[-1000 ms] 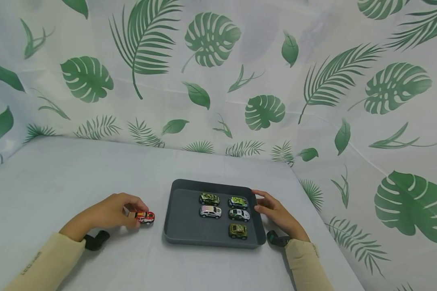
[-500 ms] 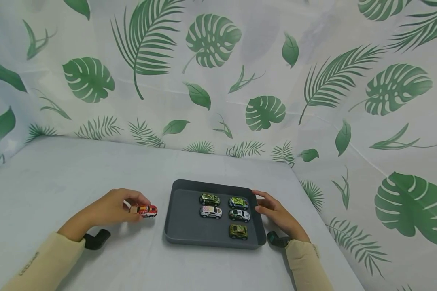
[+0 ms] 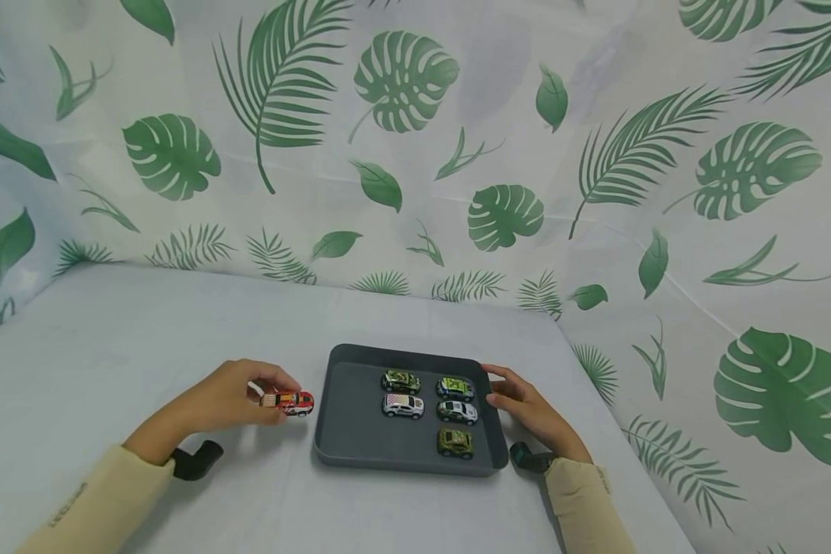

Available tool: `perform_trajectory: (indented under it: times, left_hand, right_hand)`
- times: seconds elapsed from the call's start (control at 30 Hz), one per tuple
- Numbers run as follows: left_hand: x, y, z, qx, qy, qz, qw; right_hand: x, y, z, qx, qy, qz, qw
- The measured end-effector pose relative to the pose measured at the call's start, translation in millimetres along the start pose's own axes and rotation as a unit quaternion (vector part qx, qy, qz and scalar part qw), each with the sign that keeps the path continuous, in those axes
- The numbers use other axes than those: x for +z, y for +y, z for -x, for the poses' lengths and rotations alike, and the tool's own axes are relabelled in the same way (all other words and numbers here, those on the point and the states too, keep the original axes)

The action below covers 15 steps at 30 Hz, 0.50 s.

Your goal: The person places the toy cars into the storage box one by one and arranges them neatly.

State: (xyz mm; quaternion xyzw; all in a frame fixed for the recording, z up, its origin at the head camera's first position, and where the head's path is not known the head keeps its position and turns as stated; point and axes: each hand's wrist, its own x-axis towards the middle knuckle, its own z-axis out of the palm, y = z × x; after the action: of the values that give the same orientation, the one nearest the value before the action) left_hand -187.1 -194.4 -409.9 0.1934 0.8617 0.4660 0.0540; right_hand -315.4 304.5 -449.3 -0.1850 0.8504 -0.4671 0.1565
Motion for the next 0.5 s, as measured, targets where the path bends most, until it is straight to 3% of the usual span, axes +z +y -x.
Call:
perform_trajectory:
  times: [0.5]
  left_hand:
    - [9.1,15.5,-12.2,0.027,-0.002,-0.005,0.9996]
  right_hand:
    - [-0.3,1.4,0.2,-0.002,0.002,-0.001,1.0000]
